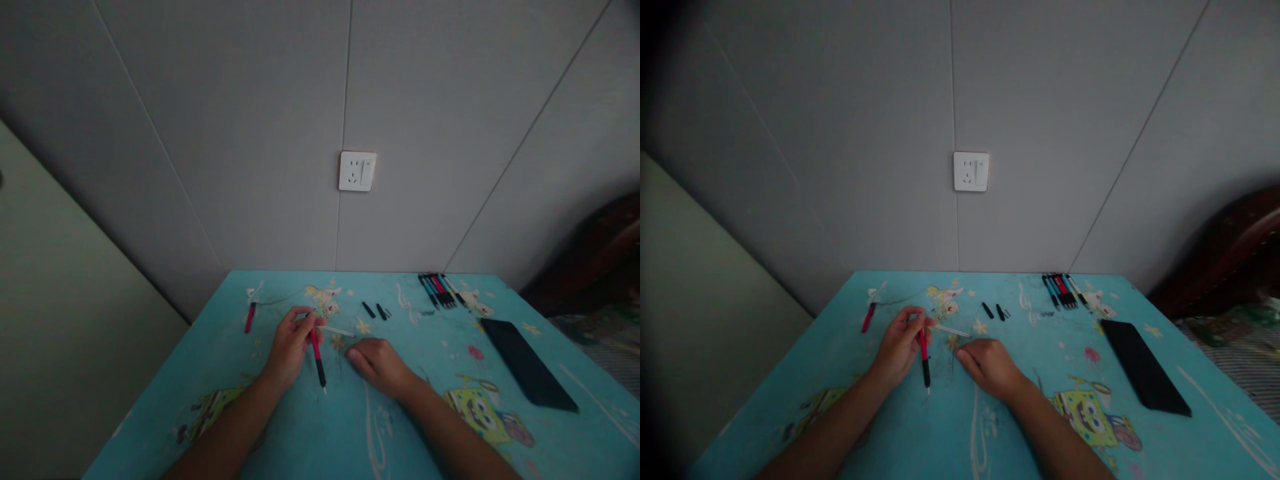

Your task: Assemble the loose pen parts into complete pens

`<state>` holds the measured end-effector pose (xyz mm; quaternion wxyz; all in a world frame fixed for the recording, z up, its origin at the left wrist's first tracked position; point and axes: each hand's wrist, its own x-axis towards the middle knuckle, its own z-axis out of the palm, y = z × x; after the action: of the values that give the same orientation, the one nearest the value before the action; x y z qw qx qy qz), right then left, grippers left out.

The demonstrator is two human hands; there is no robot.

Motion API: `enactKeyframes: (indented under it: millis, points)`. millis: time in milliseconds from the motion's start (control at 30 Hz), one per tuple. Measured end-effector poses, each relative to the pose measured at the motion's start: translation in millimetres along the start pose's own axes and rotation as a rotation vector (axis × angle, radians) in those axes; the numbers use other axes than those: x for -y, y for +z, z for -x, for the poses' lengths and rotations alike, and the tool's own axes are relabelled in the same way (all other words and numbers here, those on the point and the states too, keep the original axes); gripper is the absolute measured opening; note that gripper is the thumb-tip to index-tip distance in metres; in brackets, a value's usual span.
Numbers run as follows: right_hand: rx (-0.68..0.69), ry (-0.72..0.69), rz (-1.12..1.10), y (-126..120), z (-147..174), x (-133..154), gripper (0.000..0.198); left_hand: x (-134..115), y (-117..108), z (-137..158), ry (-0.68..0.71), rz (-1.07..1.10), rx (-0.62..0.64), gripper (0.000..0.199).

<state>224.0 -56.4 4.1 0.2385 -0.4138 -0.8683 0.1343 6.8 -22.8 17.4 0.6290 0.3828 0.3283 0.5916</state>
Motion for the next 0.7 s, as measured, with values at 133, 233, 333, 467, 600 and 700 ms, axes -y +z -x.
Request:
enactKeyframes:
  millis: [133,233,333,467,600,700]
  points:
    - [-0.002,0.002,0.013,-0.3,-0.4,1.0,0.038,-0.6,1.2,0.7,-0.011,0.011,0.004,0.031]
    - [-0.002,-0.008,0.015,-1.6,-0.8,2.3,0.038,-0.7,1.8,1.3,-0.011,-0.004,0.009,0.036]
    - [-0.017,-0.015,0.003,-2.4,-0.8,2.5,0.039,0.2,0.7,0.9,-0.018,-0.03,0.025,0.032]
    - [-0.03,-0.018,-0.004,-2.1,-0.3,1.5,0.039,2.1,-0.9,-0.7,-0.036,-0.041,0.023,0.034]
    - [-0.028,-0.018,0.007,-1.7,-0.6,1.2,0.039,3.1,0.6,-0.6,-0.019,-0.037,0.007,0.034]
    - [-0.03,-0.021,0.007,-1.4,-1.0,1.4,0.039,2.7,2.1,0.4,-0.008,-0.034,-0.013,0.036]
